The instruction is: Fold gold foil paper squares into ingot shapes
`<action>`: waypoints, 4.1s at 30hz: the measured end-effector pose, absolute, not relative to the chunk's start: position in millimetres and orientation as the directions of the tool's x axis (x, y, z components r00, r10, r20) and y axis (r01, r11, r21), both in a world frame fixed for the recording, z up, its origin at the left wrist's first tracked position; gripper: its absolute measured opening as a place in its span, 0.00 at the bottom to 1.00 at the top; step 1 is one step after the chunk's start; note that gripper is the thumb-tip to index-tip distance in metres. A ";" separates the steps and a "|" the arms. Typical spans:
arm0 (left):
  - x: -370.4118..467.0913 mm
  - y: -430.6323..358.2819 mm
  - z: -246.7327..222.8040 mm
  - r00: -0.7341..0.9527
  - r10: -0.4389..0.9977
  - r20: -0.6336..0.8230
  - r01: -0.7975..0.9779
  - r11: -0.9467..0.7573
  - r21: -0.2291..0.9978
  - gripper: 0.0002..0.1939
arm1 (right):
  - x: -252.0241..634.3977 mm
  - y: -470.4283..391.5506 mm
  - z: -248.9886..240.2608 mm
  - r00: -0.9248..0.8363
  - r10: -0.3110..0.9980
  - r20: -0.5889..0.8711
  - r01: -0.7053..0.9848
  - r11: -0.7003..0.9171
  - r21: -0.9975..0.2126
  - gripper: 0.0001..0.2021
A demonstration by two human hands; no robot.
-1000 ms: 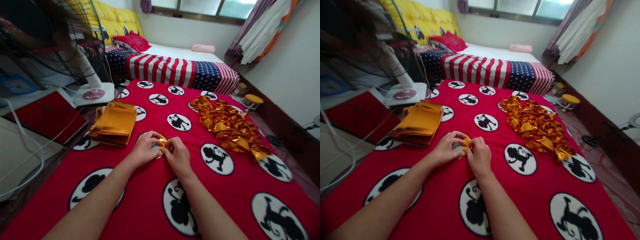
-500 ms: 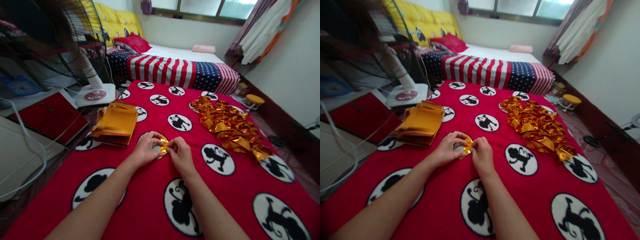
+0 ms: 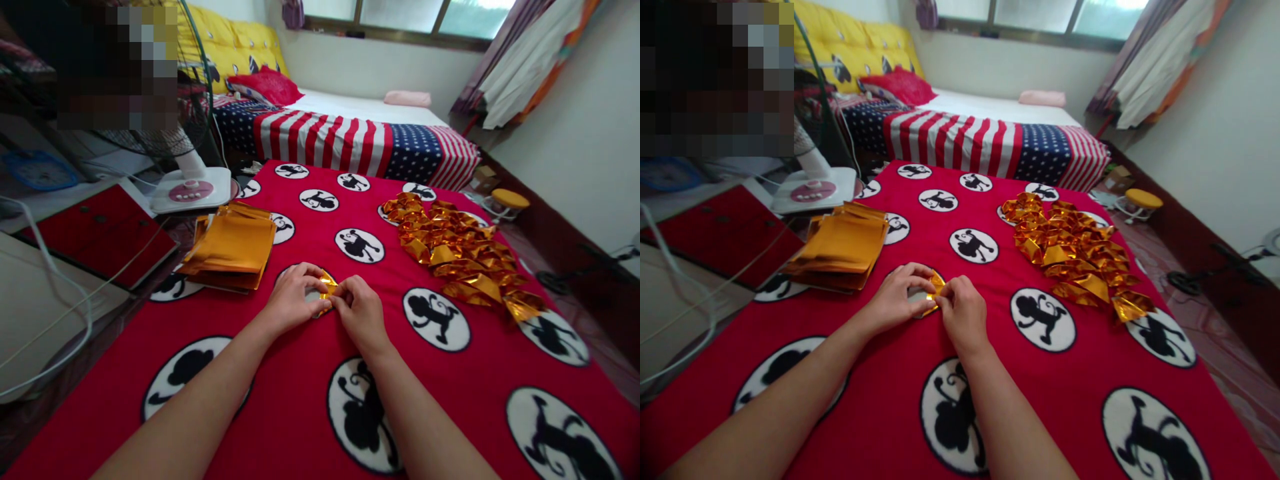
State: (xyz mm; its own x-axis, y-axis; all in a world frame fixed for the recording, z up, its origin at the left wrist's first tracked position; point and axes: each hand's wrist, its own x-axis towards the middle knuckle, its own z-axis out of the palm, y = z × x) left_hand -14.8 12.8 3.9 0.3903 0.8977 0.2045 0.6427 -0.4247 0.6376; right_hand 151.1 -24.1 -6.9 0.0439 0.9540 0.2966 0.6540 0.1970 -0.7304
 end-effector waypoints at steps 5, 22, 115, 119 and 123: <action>-12.3 12.5 3.7 0.364 0.910 0.196 0.656 -0.400 0.640 0.04 | 152.6 -25.0 -8.6 0.061 0.953 0.298 0.619 0.198 -0.760 0.06; -14.3 12.5 2.5 0.368 0.901 0.230 0.642 -0.425 0.638 0.08 | 151.8 -30.9 -3.3 0.006 0.943 0.332 0.622 0.256 -0.740 0.07; -47.5 15.8 16.4 0.692 0.686 0.224 0.390 -0.617 0.684 0.03 | 136.7 -46.5 7.8 -0.045 0.977 0.209 0.787 0.164 -0.595 0.04; -45.6 15.9 12.5 0.663 0.711 0.236 0.398 -0.601 0.693 0.04 | 136.6 -46.8 7.7 -0.038 0.977 0.207 0.790 0.157 -0.592 0.04; -44.3 15.3 11.0 0.645 0.726 0.237 0.416 -0.594 0.688 0.05 | 136.3 -47.3 7.7 -0.041 0.978 0.204 0.790 0.157 -0.592 0.03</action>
State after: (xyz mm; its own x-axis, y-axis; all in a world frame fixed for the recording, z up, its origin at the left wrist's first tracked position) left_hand -44.3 15.3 11.0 0.6455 0.7261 0.2369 0.4158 -0.5942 0.6885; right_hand 136.3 -47.3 7.7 -0.0408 0.9781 0.2041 0.7904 0.1566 -0.5923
